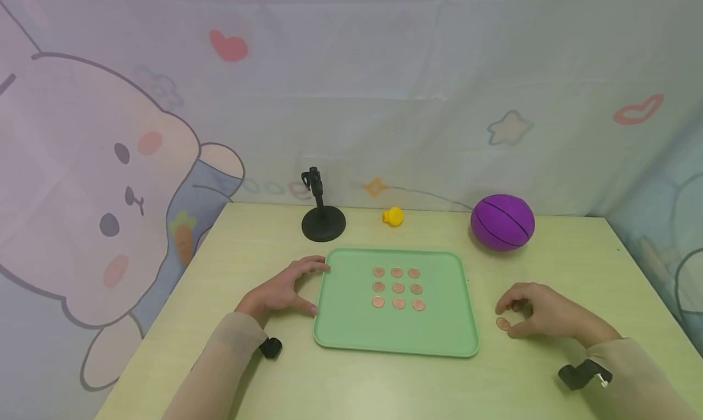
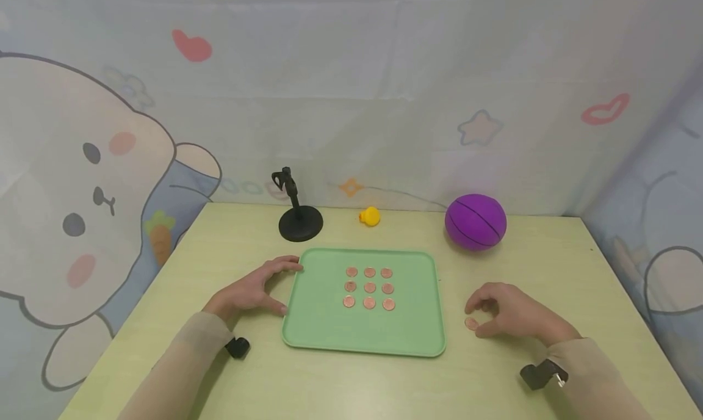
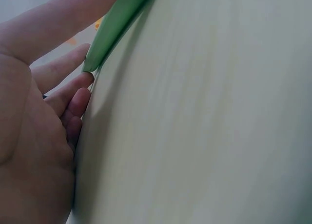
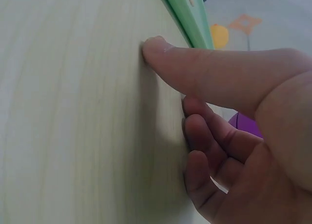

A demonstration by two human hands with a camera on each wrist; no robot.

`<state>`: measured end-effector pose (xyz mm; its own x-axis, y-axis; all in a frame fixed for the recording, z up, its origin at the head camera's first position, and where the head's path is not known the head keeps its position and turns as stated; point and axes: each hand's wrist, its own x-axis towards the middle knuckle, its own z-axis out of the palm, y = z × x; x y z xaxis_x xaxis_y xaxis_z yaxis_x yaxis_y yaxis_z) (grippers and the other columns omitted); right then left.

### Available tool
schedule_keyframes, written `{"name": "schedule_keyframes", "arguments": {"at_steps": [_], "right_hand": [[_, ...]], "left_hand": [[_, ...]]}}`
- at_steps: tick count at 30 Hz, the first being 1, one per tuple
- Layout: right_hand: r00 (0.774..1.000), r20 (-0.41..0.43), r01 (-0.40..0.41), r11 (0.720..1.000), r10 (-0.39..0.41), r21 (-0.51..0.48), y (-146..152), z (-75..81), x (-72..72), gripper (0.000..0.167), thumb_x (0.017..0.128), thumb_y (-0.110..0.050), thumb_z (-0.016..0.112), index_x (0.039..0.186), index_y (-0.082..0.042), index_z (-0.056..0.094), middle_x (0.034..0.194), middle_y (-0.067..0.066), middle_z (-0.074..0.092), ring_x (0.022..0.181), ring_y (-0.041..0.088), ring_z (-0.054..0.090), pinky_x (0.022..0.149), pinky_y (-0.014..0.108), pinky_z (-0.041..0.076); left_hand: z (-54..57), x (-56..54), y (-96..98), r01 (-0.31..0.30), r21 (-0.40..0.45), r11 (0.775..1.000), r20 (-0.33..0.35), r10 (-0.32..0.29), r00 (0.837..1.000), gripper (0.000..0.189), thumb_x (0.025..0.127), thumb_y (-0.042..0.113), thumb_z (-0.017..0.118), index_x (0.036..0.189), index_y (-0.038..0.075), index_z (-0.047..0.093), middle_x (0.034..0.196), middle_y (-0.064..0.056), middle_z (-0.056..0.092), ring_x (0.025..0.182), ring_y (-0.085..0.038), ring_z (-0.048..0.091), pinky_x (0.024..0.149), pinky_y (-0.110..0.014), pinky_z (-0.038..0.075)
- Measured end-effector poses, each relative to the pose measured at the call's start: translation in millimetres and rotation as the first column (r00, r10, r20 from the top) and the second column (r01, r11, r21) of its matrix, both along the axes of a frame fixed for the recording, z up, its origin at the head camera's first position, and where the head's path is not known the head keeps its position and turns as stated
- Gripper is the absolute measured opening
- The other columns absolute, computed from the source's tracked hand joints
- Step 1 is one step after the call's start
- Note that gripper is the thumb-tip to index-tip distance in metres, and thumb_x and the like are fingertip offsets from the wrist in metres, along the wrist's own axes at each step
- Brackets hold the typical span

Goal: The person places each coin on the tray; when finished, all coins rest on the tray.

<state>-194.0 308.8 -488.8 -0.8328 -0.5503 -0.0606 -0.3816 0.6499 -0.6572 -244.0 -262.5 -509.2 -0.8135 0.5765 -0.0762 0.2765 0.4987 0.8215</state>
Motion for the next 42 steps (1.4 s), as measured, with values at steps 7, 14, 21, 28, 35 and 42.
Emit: {"name": "schedule_keyframes", "arguments": {"at_steps": [7, 14, 21, 28, 35, 42], "right_hand": [[1.000, 0.008, -0.013, 0.999, 0.013, -0.041, 5, -5.0, -1.8, 0.016, 0.085, -0.031, 0.090, 0.096, -0.030, 0.078, 0.098, -0.008, 0.068, 0.091, 0.009, 0.055, 0.080, 0.024, 0.048], [0.998, -0.001, -0.059, 0.998, 0.059, -0.032, -1, -3.1, -4.7, 0.014, 0.089, -0.029, 0.086, 0.096, -0.030, 0.074, 0.093, -0.005, 0.063, 0.089, 0.011, 0.053, 0.078, 0.025, 0.045], [0.993, 0.072, -0.095, 0.995, 0.096, -0.016, -7, 1.1, -9.4, 0.021, 0.082, -0.017, 0.087, 0.093, -0.027, 0.073, 0.089, -0.002, 0.057, 0.086, 0.012, 0.047, 0.074, 0.027, 0.039], [0.981, 0.129, -0.140, 0.990, 0.142, -0.026, -10, 6.2, -16.1, 0.026, 0.075, -0.005, 0.085, 0.090, -0.021, 0.073, 0.078, -0.002, 0.054, 0.071, 0.007, 0.047, 0.065, 0.026, 0.038], [0.982, 0.131, -0.137, 0.991, 0.134, 0.012, -13, 9.4, -17.1, 0.024, 0.074, -0.004, 0.084, 0.087, -0.021, 0.072, 0.074, -0.001, 0.052, 0.069, 0.006, 0.046, 0.065, 0.026, 0.038], [0.987, 0.082, -0.147, 0.987, 0.141, 0.065, -18, 12.7, -16.5, 0.022, 0.079, -0.010, 0.087, 0.084, -0.024, 0.071, 0.074, -0.005, 0.054, 0.071, 0.006, 0.047, 0.066, 0.025, 0.038]], "left_hand": [[-0.9, 1.4, 0.9, -0.004, 0.001, 1.000, 0.007, 0.004, 1.000, 0.086, 0.071, 0.022, 0.098, 0.147, 0.020, 0.058, 0.170, -0.006, 0.029, 0.157, -0.036, 0.017, 0.123, -0.064, 0.013], [1.0, 1.1, -0.1, -0.004, -0.006, 1.000, -0.009, 0.004, 1.000, 0.086, 0.071, 0.022, 0.099, 0.148, 0.020, 0.058, 0.169, -0.005, 0.031, 0.157, -0.036, 0.018, 0.123, -0.064, 0.013], [-0.6, 0.3, -1.0, 0.008, -0.020, 1.000, -0.028, -0.008, 1.000, 0.087, 0.072, 0.025, 0.098, 0.148, 0.021, 0.057, 0.169, -0.007, 0.031, 0.157, -0.037, 0.019, 0.122, -0.066, 0.015], [-0.7, -0.2, -0.3, 0.000, -0.014, 1.000, -0.017, 0.000, 1.000, 0.087, 0.071, 0.023, 0.098, 0.148, 0.022, 0.058, 0.169, -0.005, 0.031, 0.157, -0.035, 0.018, 0.123, -0.065, 0.014], [-0.6, 0.0, 0.0, -0.004, -0.008, 1.000, -0.006, 0.004, 1.000, 0.086, 0.071, 0.023, 0.098, 0.147, 0.022, 0.058, 0.170, -0.005, 0.030, 0.157, -0.036, 0.018, 0.123, -0.066, 0.013], [0.6, 0.2, -0.1, 0.001, -0.013, 1.000, -0.007, -0.001, 1.000, 0.087, 0.071, 0.025, 0.098, 0.148, 0.022, 0.057, 0.170, -0.005, 0.030, 0.157, -0.036, 0.018, 0.123, -0.065, 0.014]]}}
